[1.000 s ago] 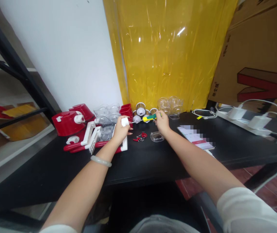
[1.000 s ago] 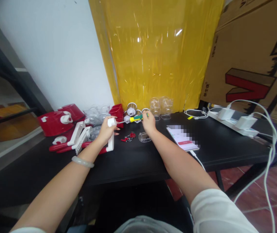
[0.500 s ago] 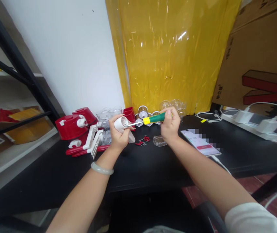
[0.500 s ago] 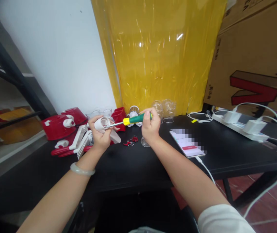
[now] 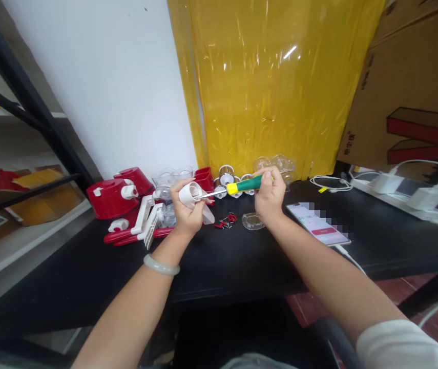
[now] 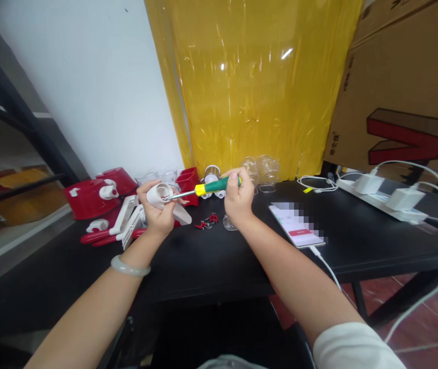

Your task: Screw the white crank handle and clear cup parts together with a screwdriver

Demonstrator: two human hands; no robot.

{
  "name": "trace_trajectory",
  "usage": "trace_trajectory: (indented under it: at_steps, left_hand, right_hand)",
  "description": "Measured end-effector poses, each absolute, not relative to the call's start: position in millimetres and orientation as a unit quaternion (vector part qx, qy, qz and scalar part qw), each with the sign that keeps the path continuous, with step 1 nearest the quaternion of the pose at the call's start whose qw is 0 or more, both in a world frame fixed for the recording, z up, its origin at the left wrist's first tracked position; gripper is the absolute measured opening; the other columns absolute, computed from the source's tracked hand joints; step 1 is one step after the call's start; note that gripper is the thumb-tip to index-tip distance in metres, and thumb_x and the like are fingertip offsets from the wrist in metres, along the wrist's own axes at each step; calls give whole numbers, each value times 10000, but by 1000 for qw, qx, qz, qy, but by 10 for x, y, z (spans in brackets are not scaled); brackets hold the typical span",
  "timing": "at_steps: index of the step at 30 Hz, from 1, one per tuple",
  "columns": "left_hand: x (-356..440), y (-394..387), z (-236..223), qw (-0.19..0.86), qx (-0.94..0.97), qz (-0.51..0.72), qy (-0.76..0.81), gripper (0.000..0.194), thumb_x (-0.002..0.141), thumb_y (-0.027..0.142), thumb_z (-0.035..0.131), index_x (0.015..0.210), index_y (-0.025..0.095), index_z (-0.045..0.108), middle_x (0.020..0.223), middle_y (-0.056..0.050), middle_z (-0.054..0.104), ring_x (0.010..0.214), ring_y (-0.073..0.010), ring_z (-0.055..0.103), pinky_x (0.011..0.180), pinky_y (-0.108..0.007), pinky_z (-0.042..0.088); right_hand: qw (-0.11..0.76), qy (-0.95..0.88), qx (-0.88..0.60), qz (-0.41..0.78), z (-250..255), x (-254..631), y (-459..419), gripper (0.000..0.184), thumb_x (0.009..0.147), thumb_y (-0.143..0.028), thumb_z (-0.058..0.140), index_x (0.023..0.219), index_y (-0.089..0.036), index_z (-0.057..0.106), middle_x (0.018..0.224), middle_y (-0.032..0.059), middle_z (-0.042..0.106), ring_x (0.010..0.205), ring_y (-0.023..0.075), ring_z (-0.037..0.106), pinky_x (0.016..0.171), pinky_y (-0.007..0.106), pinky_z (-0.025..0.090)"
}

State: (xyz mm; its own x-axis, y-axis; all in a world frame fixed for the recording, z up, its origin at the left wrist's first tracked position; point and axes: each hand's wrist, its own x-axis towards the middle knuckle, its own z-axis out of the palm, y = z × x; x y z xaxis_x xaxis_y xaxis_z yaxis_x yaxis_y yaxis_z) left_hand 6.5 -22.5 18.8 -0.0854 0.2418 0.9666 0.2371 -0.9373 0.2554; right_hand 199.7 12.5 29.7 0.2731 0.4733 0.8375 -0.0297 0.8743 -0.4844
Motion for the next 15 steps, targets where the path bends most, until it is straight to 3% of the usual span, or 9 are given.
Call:
trace_trajectory:
  at_steps: [15]
  left_hand:
    - [48, -219, 169, 2, 687, 706, 169, 434, 882, 181, 677, 1252, 278, 472, 832, 39, 620, 592, -88, 630, 574, -234, 576]
  right_hand:
    - [784, -561, -200, 177, 289, 1985, 131, 367, 1003, -511, 414, 828, -224, 560, 709, -6, 545, 694, 148, 569, 664, 307, 457]
